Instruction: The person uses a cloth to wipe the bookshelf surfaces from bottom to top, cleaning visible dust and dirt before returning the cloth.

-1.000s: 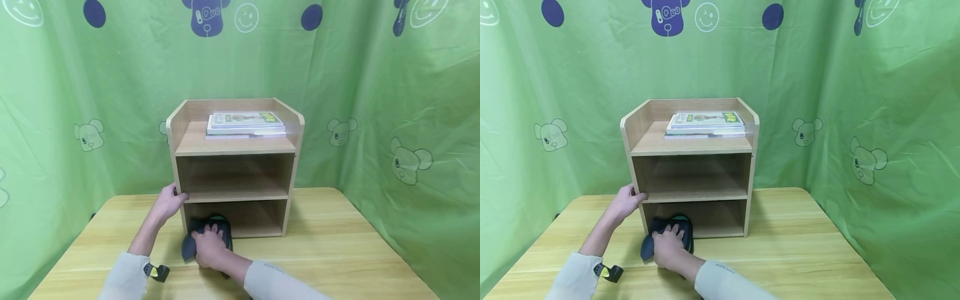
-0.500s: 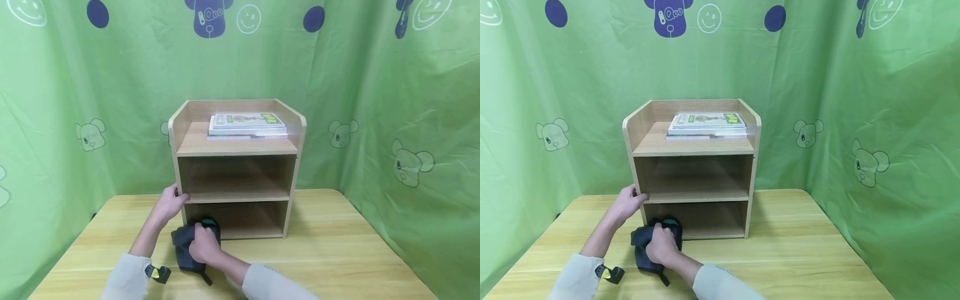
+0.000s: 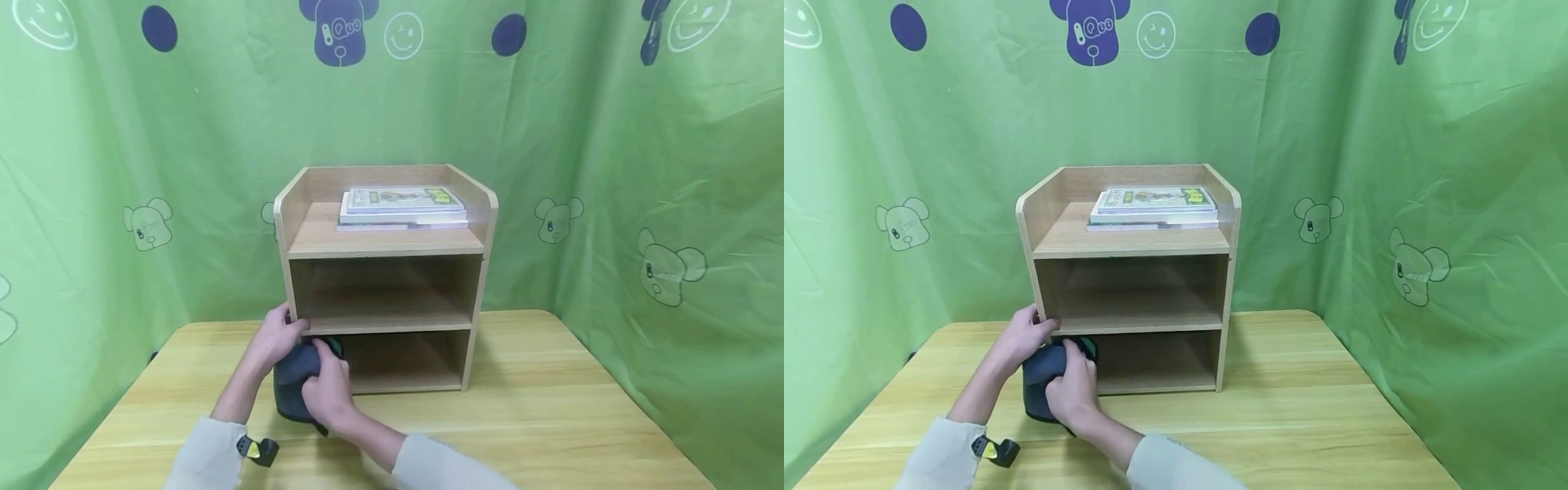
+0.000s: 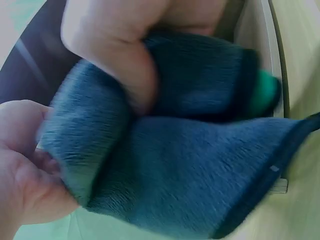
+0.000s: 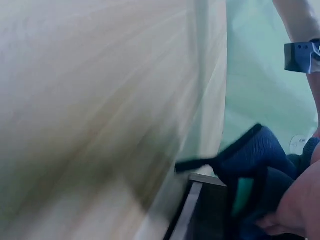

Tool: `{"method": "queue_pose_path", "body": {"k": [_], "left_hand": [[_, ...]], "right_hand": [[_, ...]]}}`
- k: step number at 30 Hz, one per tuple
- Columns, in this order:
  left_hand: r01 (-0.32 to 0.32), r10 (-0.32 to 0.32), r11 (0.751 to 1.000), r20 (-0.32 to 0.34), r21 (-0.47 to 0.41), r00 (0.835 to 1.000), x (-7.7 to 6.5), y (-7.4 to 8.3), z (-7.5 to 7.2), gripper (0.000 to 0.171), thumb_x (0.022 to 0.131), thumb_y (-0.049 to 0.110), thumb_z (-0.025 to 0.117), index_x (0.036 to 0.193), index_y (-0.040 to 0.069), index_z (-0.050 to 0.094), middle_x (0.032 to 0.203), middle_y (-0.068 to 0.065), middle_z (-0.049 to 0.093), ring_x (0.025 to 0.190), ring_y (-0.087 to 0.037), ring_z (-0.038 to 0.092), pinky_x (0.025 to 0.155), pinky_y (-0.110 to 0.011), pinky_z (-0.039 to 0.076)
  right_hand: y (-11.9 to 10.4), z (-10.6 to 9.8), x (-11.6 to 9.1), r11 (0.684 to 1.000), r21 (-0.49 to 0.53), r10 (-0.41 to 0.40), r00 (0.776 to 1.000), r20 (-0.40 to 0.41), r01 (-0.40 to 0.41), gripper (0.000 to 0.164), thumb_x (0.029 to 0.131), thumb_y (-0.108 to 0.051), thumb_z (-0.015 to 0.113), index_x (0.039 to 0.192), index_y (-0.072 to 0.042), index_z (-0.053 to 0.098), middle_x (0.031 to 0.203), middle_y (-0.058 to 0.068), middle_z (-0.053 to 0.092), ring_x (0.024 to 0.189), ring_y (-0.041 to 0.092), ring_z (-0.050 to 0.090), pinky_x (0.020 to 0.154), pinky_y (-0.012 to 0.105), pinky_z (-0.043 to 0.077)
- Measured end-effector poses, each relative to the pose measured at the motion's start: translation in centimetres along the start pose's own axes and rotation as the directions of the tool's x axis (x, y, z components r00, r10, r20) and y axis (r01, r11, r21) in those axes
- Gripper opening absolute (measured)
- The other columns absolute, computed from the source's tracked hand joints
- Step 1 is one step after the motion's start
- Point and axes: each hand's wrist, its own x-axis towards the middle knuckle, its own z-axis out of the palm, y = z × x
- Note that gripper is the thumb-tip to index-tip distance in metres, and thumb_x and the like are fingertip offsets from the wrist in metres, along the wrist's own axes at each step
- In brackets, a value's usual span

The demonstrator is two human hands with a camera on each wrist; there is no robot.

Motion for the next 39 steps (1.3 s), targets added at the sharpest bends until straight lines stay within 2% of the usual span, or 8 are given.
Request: {"method": "queue_pose_path", "body": {"k": [5,11,16,18,23,27,33,39], "left_hand": [[0.0,0.0,1.0,0.003,-0.003,1.0,-0.1,0.0,0.0,0.049,0.093,0.012,0.054,0.141,0.0,0.054,0.129,-0.026,0.065,0.119,-0.037,0.063,0.102,-0.049,0.048],[-0.013,0.013,1.0,-0.002,-0.001,1.0,-0.2,0.0,-0.2,0.045,0.093,0.012,0.056,0.137,-0.001,0.057,0.126,-0.026,0.067,0.115,-0.036,0.064,0.1,-0.048,0.048],[-0.017,0.017,1.0,-0.016,0.017,1.0,0.0,0.1,-0.2,0.044,0.093,0.012,0.056,0.135,-0.001,0.059,0.124,-0.025,0.068,0.115,-0.035,0.064,0.1,-0.047,0.048],[-0.02,0.02,1.0,-0.015,0.021,1.0,0.0,0.1,-0.1,0.043,0.093,0.011,0.056,0.134,-0.001,0.06,0.124,-0.025,0.068,0.115,-0.033,0.064,0.099,-0.045,0.048],[-0.019,0.019,1.0,-0.009,0.018,1.0,0.1,-0.1,0.0,0.043,0.093,0.011,0.056,0.135,-0.001,0.059,0.125,-0.024,0.068,0.114,-0.032,0.063,0.098,-0.045,0.048],[-0.021,0.021,1.0,-0.016,0.015,1.0,0.2,-0.1,0.0,0.044,0.093,0.01,0.056,0.135,-0.002,0.058,0.125,-0.025,0.067,0.116,-0.033,0.063,0.101,-0.047,0.048],[-0.014,0.014,1.0,-0.007,-0.01,1.0,0.1,-0.1,0.0,0.046,0.093,0.01,0.055,0.138,-0.003,0.056,0.127,-0.027,0.066,0.119,-0.037,0.063,0.104,-0.049,0.048],[-0.017,0.017,1.0,-0.001,-0.002,1.0,-0.1,0.0,0.0,0.045,0.093,0.011,0.056,0.136,-0.002,0.057,0.128,-0.027,0.066,0.12,-0.037,0.062,0.105,-0.052,0.048]], "right_hand": [[0.0,-0.1,-0.7,0.986,0.019,-0.166,0.985,-0.036,0.167,0.074,0.07,0.013,0.053,0.141,-0.007,0.055,0.126,0.014,0.067,0.105,0.026,0.068,0.086,0.036,0.057],[0.6,-0.1,-1.1,0.908,-0.083,-0.417,0.906,-0.073,0.411,0.072,0.063,0.019,0.054,0.132,0.0,0.058,0.13,0.017,0.065,0.116,0.033,0.067,0.095,0.043,0.057],[1.6,-0.2,-0.6,0.866,-0.167,-0.482,0.876,-0.024,0.472,0.073,0.061,0.019,0.056,0.133,0.006,0.057,0.135,0.021,0.063,0.129,0.042,0.058,0.105,0.05,0.049],[1.8,-0.2,-0.2,0.862,-0.187,-0.482,0.876,-0.019,0.471,0.074,0.061,0.019,0.056,0.134,0.005,0.055,0.135,0.019,0.063,0.129,0.041,0.059,0.104,0.05,0.05],[1.7,-0.2,0.4,0.881,-0.229,-0.418,0.908,0.031,0.414,0.074,0.064,0.017,0.058,0.136,0.0,0.05,0.133,0.012,0.062,0.116,0.029,0.063,0.092,0.038,0.058],[1.6,-0.2,0.5,0.864,-0.328,-0.363,0.924,0.119,0.381,0.076,0.069,0.014,0.064,0.142,0.002,0.046,0.136,0.018,0.06,0.123,0.037,0.061,0.098,0.043,0.056],[2.8,0.3,0.1,0.782,-0.517,-0.247,0.935,0.254,0.347,0.081,0.069,0.004,0.073,0.145,0.006,0.045,0.131,0.018,0.064,0.118,0.036,0.062,0.097,0.04,0.056],[3.9,0.1,-0.3,0.65,-0.665,-0.183,0.925,0.334,0.368,0.073,0.07,-0.007,0.078,0.139,-0.005,0.058,0.126,0.012,0.068,0.114,0.036,0.064,0.1,0.043,0.053]]}}
